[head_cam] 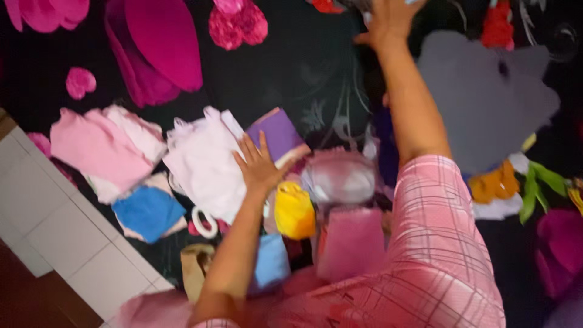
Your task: The person sits on the floor and folds a variety of small garments, including shirts, shorts, and underwear, one by one. They smooth each item and place it into a growing stack of folded clothes.
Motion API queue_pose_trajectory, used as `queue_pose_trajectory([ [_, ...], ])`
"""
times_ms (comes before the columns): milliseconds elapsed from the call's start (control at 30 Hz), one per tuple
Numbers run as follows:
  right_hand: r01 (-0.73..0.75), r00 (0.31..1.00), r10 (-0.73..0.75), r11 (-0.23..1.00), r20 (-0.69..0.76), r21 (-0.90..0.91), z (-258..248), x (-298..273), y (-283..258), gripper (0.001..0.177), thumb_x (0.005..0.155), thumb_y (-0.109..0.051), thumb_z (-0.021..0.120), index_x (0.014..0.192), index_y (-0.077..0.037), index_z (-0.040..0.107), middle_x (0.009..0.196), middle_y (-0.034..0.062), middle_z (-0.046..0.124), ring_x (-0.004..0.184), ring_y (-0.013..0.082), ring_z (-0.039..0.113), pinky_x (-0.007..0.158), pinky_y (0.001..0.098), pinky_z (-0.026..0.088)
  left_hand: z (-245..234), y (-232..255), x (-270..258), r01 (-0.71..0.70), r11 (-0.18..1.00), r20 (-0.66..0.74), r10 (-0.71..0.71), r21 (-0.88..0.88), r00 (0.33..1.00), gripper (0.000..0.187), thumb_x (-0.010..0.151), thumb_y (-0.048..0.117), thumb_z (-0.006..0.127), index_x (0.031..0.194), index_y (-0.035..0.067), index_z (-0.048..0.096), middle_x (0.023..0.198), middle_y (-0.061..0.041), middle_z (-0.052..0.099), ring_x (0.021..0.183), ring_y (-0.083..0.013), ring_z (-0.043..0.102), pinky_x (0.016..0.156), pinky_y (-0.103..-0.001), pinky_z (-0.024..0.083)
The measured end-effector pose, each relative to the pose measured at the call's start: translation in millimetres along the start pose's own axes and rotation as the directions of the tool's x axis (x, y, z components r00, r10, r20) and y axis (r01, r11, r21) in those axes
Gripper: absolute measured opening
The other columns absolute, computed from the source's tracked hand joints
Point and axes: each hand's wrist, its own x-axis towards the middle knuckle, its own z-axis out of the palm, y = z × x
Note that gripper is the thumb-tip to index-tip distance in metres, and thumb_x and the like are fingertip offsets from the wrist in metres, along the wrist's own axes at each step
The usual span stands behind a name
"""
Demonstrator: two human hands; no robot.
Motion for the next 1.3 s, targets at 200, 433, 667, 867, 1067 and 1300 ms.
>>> queue_pose_trajectory([
  [200, -0.061, 0.909, 0.187, 0.944, -0.372, 0.325, 89.7, 56.1, 77.0, 0.106, 0.053, -0.041, 0.097, 0.146, -0.010, 0.057, 0.142, 0.0414, 0.042, 0.119, 0.0580, 0.051, 0.089, 0.0582, 0.051, 33.1, -12.0, 25.3, 0.048, 0.993, 0.107, -0.037, -0.105, 0.994, 0.125, 0.080, 0.083, 0.055, 0.162, 0.006, 0.001, 0.165, -0.032, -0.011, 0.154, -0.0443, -0.014, 0.119, -0.062, -0.008],
  [433, 0.106, 0.908, -0.013, 0.974, -0.419, 0.198, 100.8, 35.5, 65.3, 0.028, 0.075, -0.005, 0.071, 0.103, -0.002, 0.072, 0.087, 0.0259, 0.068, 0.083, 0.0495, 0.065, 0.074, 0.0570, 0.054, 61.9, -17.3, 33.3, 0.014, 0.993, 0.060, -0.007, -0.115, 0.998, 0.126, 0.080, 0.083, 0.056, 0.163, 0.004, 0.003, 0.165, -0.034, -0.011, 0.154, -0.0464, -0.015, 0.121, -0.063, -0.006],
  [667, 0.309, 0.946, -0.161, 0.707, -0.281, 0.636, 27.8, -129.3, -106.1, 0.045, 0.069, -0.008, 0.078, 0.112, 0.001, 0.069, 0.105, 0.0289, 0.070, 0.097, 0.0489, 0.067, 0.085, 0.0524, 0.055, 24.7, -7.2, 16.5, -0.067, 0.961, -0.018, 0.064, -0.269, 0.998, 0.113, 0.083, 0.074, 0.062, 0.159, 0.005, 0.014, 0.162, -0.033, 0.002, 0.152, -0.0451, -0.002, 0.121, -0.059, 0.002],
  [867, 0.406, 0.895, -0.432, 0.686, -0.111, 0.603, -43.6, -227.8, -167.2, 0.058, 0.069, -0.018, 0.075, 0.125, -0.003, 0.069, 0.110, 0.0258, 0.069, 0.102, 0.0464, 0.067, 0.086, 0.0528, 0.055, -22.1, -39.3, -16.9, -0.270, 0.698, -0.039, 0.327, -0.663, 0.944, 0.083, 0.093, 0.062, 0.061, 0.148, 0.005, 0.038, 0.154, -0.029, 0.032, 0.146, -0.0416, 0.028, 0.119, -0.050, 0.022],
  [1067, 0.474, 0.871, -0.490, 0.855, 0.028, 0.211, -97.5, -164.2, -222.7, 0.042, 0.083, -0.049, 0.082, 0.102, -0.012, 0.077, 0.110, 0.0139, 0.072, 0.103, 0.0389, 0.068, 0.082, 0.0557, 0.053, -52.5, -77.5, -51.0, -0.088, 0.918, 0.220, 0.184, -0.386, 0.958, 0.061, 0.108, 0.054, 0.056, 0.138, 0.002, 0.061, 0.148, -0.029, 0.060, 0.142, -0.0396, 0.055, 0.121, -0.043, 0.041],
  [1300, 0.560, 0.824, -0.445, 0.539, -0.351, 0.630, -80.0, -89.7, -354.8, 0.021, 0.088, -0.020, 0.073, 0.103, -0.006, 0.077, 0.102, 0.0136, 0.072, 0.098, 0.0332, 0.068, 0.084, 0.0501, 0.053, -61.6, -117.2, -34.5, -0.407, 0.780, -0.455, 0.178, -0.476, 0.873, 0.084, 0.096, 0.036, 0.070, 0.161, 0.003, 0.028, 0.162, -0.038, 0.021, 0.151, -0.0485, 0.023, 0.123, -0.047, 0.024],
])
